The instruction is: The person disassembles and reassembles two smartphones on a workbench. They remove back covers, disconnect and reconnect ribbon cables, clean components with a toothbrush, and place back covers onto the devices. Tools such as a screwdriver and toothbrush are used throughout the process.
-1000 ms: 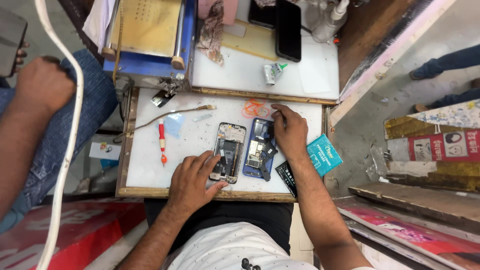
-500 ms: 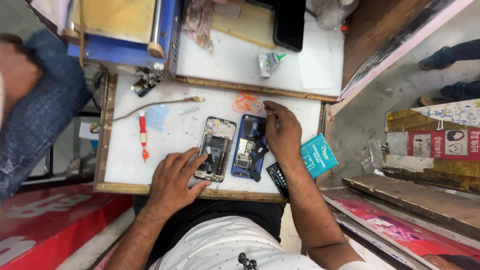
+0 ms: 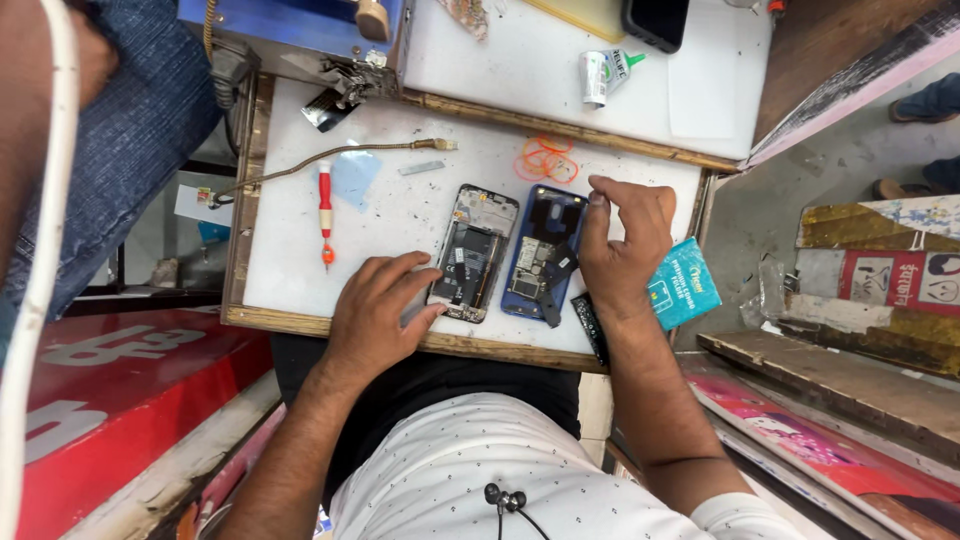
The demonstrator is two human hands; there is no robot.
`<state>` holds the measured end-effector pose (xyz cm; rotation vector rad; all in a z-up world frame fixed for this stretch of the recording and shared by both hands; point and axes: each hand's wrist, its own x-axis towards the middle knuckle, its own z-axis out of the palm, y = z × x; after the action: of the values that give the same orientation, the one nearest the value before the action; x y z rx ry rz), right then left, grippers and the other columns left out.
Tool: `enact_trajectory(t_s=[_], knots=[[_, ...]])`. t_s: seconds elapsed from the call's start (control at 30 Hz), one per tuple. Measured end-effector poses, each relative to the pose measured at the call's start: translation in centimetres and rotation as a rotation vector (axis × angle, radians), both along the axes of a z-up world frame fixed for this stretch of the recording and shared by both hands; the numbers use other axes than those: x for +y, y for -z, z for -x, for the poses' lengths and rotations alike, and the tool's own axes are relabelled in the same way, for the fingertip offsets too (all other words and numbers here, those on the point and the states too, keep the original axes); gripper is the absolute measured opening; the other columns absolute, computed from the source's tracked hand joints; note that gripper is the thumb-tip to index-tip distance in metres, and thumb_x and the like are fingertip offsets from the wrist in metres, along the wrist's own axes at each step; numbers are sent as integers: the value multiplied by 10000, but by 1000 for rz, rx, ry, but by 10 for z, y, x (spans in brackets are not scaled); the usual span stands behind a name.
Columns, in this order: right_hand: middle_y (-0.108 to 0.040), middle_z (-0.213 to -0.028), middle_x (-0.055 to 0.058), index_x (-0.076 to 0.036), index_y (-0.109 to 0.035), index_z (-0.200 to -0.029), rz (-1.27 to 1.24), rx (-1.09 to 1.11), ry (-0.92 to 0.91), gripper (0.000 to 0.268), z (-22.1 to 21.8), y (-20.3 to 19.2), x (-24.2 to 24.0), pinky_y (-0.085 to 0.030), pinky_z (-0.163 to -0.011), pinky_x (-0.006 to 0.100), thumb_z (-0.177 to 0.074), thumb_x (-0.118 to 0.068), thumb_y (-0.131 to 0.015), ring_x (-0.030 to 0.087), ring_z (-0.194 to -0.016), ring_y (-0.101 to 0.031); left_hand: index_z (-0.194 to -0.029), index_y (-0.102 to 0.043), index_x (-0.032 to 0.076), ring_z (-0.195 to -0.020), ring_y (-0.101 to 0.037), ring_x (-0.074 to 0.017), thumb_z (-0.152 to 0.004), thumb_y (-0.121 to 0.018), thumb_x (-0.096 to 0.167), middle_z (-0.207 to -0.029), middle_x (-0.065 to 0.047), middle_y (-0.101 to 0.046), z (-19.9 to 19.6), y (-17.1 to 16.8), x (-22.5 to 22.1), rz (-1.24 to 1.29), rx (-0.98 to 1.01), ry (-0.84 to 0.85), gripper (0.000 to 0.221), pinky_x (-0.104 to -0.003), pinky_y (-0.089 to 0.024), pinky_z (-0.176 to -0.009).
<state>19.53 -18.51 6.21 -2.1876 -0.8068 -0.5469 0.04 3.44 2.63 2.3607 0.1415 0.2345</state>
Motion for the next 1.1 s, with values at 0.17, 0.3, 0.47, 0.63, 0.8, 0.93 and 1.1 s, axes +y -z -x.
enact_trajectory(t_s=[0.17, 0.3, 0.47, 0.63, 0.8, 0.93, 1.1], knots=[[-731, -953, 67, -66, -724, -1088, -19, -2, -68, 213, 8, -21, -4, -477, -845, 357, -935, 81, -701, 246, -904, -603, -1095, -743, 104, -1112, -615, -271, -782, -851, 195, -1218, -73, -670, 6, 5, -1, -3, -37, -7, 344, -418, -520, -940], [-726, -891, 50, -55, -731, -1083, -49, -15, -52, 214, 10, -40, -18, -460, -798, 340, -947, 103, -685, 213, -805, -582, -957, -768, 119, -1000, -613, -227, -753, -870, 227, -999, -34, -648, 9, 3, -9, 2, 56, 58, 251, -431, -469, -837], [-728, -927, 40, -68, -723, -1069, -33, 157, -22, 203, 39, -54, -30, -482, -797, 311, -952, 87, -663, 204, -839, -618, -997, -763, 99, -1023, -569, -247, -781, -852, 219, -1009, -37, -625, 8, -7, -18, -83, 8, 51, 262, -437, -419, -850], [-755, -939, 53, -84, -755, -1026, 151, 268, -105, 204, 78, -39, -23, -475, -841, 391, -855, 27, -741, 224, -889, -619, -1015, -764, 96, -1016, -562, -265, -785, -836, 197, -1012, -53, -617, 4, -11, -25, -106, 85, 38, 261, -453, -420, -855], [-771, -965, 84, -73, -776, -1032, 134, 467, -156, 194, 106, -25, -20, -538, -769, 372, -861, -13, -706, 249, -854, -673, -1029, -755, 93, -1018, -569, -282, -798, -810, 152, -1012, -55, -628, -1, -21, -36, -124, 144, 16, 245, -469, -433, -876], [-751, -1036, 116, -64, -753, -1074, 164, 613, -273, 205, 122, -14, -17, -600, -781, 394, -879, -65, -690, 299, -895, -736, -986, -746, 95, -998, -587, -289, -801, -798, 141, -996, -57, -645, -4, -26, -42, -126, 171, 11, 198, -472, -449, -869], [-740, -1114, 88, -91, -746, -1087, 188, 606, -255, 202, 134, 3, -11, -600, -775, 393, -890, -86, -701, 295, -898, -737, -1018, -728, 65, -963, -593, -310, -827, -791, 160, -988, -85, -635, -4, -29, -39, -166, 160, 26, 222, -475, -464, -847]])
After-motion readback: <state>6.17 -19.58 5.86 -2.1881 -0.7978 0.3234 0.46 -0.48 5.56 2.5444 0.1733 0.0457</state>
